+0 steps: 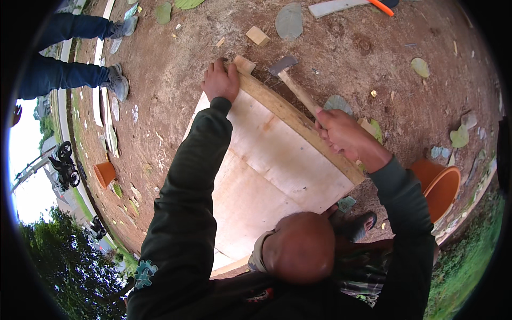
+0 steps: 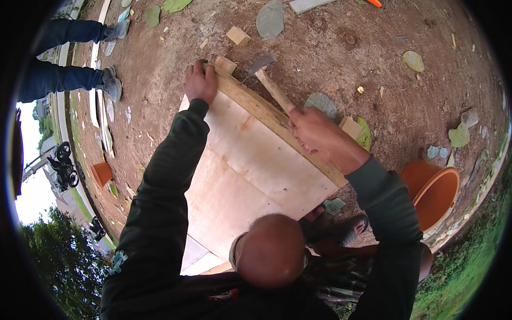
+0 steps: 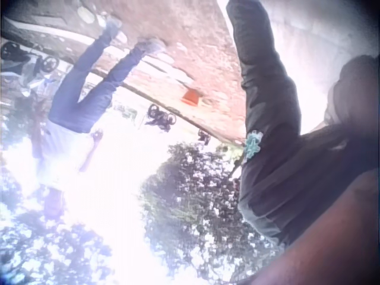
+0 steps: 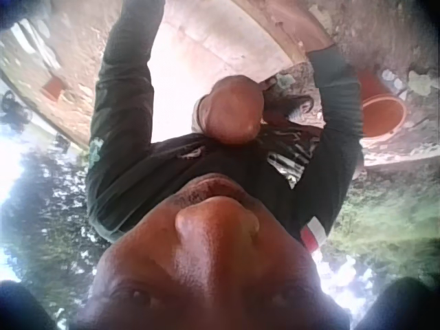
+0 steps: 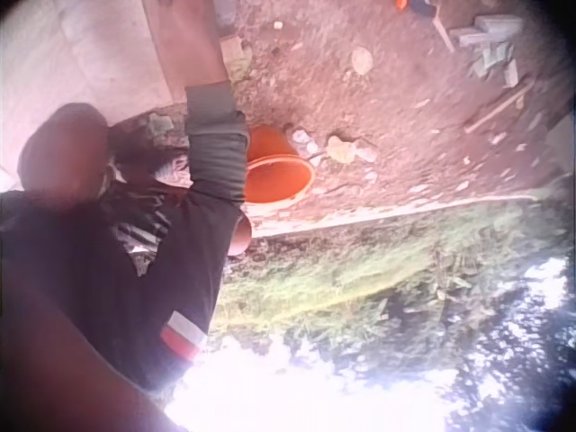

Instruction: The person hammers nails into wooden strips to attach them to a large plywood sheet, forming a frame. They repeatedly pick nails from an orange bucket and drive them in with a hammer while working outdoors on a dirt ground.

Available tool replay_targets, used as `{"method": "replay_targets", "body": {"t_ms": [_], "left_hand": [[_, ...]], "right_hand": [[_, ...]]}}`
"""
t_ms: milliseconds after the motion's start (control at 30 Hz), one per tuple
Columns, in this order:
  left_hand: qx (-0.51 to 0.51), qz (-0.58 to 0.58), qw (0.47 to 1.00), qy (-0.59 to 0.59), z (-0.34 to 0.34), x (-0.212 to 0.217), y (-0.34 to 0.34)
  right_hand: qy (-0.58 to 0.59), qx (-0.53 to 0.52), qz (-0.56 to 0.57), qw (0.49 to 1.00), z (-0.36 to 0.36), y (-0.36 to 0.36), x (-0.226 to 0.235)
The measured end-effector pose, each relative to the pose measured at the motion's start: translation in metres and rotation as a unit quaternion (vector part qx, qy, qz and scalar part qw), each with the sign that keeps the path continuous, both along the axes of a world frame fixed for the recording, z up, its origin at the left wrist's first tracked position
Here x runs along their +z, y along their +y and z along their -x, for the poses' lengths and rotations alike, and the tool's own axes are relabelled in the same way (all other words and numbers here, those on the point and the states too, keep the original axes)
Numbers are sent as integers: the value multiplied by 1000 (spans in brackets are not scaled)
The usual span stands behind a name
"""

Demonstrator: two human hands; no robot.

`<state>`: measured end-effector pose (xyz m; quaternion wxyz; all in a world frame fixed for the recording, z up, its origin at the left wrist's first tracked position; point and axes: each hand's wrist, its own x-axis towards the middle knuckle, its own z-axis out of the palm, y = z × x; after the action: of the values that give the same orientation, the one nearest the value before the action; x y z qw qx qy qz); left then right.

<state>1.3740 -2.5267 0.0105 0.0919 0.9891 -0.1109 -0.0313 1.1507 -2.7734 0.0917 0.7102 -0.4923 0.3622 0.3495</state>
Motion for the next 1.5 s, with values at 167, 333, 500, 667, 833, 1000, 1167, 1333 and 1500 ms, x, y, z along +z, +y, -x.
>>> {"method": "replay_targets", "body": {"t_ms": [167, 333, 500, 667, 833, 1000, 1167, 1333, 1500], "left_hand": [[2, 1, 1000, 10, 1, 4, -10], [0, 5, 1000, -20, -2, -1, 3], [-9, 12, 1000, 11, 3, 2, -10], [-2, 13, 1000, -2, -1, 4, -4], [-2, 8, 1000, 6, -2, 4, -10], [12, 8, 1000, -10, -4, 3, 2], [4, 7, 1000, 20, -5, 5, -12], [10, 11, 1000, 19, -5, 5, -4], [8, 15, 1000, 14, -4, 2, -10]], "right_hand": [[-79, -332, 122, 932, -13, -45, -8], [-18, 15, -45, 999, -2, -4, 4], [-82, -297, 39, 951, 2, -66, -35], [-28, -136, 38, 990, -4, -40, -1], [4, -265, 105, 958, -13, -2, 2], [-19, -58, 33, 998, -14, -28, 3], [-13, -138, 96, 986, -11, 0, -9], [-57, -148, 54, 986, -28, -55, -1], [-67, -270, 83, 957, -20, -50, -26]]}}
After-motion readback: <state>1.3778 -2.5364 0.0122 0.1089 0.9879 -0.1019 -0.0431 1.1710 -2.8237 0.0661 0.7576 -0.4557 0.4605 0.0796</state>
